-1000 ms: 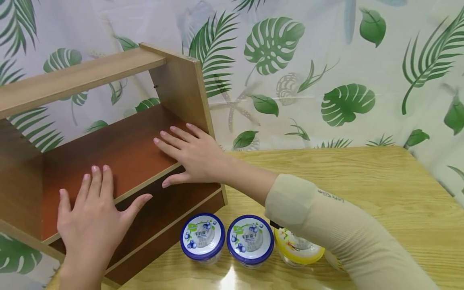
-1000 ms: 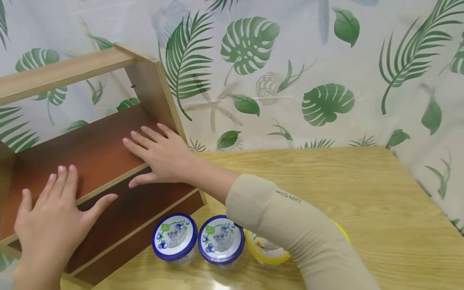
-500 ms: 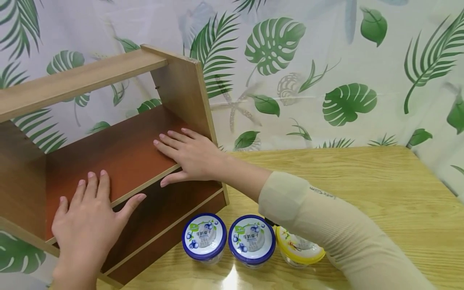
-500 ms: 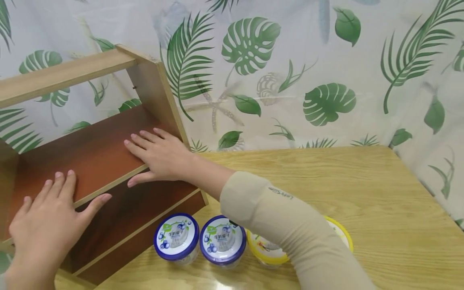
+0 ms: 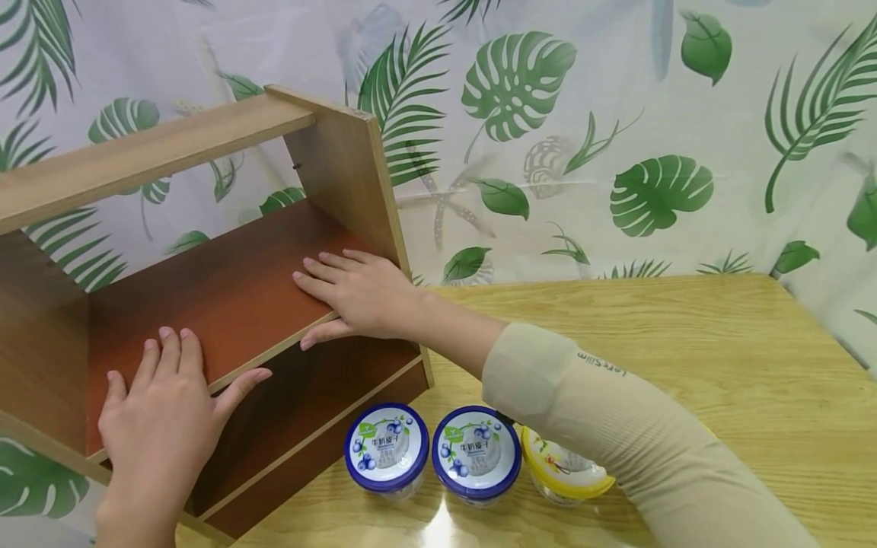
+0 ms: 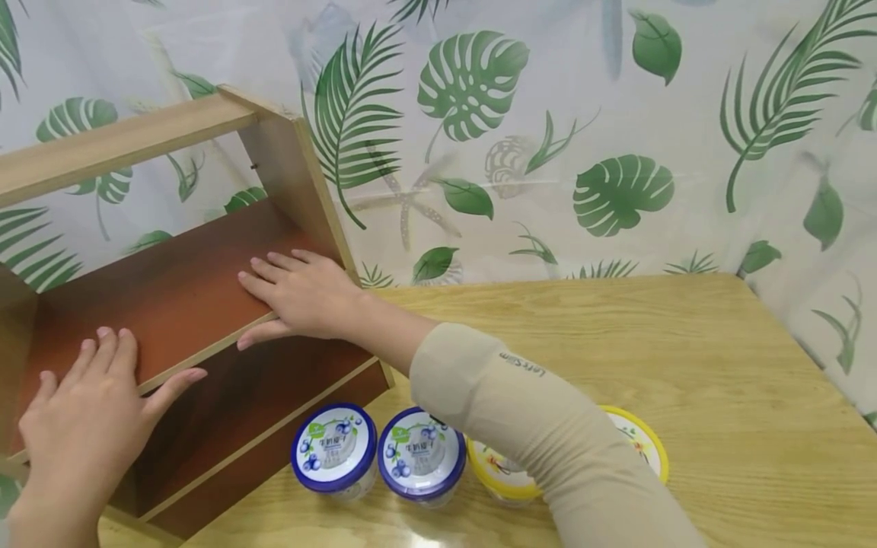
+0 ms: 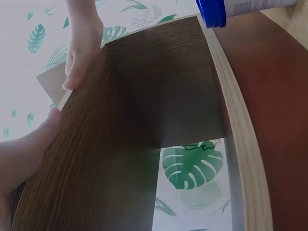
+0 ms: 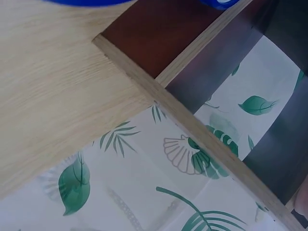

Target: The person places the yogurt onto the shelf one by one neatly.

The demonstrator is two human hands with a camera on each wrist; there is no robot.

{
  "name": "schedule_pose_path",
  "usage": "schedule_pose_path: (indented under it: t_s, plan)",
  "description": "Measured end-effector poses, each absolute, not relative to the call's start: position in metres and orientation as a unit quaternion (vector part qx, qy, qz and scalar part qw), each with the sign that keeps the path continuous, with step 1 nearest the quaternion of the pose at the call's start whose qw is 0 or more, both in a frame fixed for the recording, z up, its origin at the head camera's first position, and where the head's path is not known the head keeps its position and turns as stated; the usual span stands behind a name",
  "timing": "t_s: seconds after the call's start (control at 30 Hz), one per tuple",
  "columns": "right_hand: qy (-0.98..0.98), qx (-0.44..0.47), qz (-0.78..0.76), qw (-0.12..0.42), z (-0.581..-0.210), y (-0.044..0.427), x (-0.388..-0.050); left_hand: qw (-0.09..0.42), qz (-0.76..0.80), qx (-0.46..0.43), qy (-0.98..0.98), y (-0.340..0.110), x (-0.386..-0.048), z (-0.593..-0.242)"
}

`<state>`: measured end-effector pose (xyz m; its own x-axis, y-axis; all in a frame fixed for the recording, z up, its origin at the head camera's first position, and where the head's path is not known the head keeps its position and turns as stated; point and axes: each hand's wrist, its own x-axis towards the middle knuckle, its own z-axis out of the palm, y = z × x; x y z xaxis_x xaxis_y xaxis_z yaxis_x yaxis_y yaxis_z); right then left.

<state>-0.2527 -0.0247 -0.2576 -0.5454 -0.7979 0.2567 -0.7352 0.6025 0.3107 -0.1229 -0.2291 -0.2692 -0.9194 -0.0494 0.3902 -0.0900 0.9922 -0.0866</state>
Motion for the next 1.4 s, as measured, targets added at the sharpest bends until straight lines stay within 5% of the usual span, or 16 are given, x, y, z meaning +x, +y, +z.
schedule_pose_path:
  t_s: [0.73,1.17,1.4]
  plan:
    - [-0.852,0.472,-0.043,0.224,-0.262,-0.02,-0.256,0.237,0.059,-0.008,-0.97,-0.232,-0.122,-0.27]
    - [-0.841,0.482,-0.046,0.243,-0.263,-0.019,-0.258,0.373,0.092,-0.078,-0.92,-0.234,-0.125,-0.277]
    - [-0.789,0.505,-0.054,0.346,-0.271,-0.019,-0.264,0.353,0.106,-0.074,-0.926,-0.235,-0.128,-0.277]
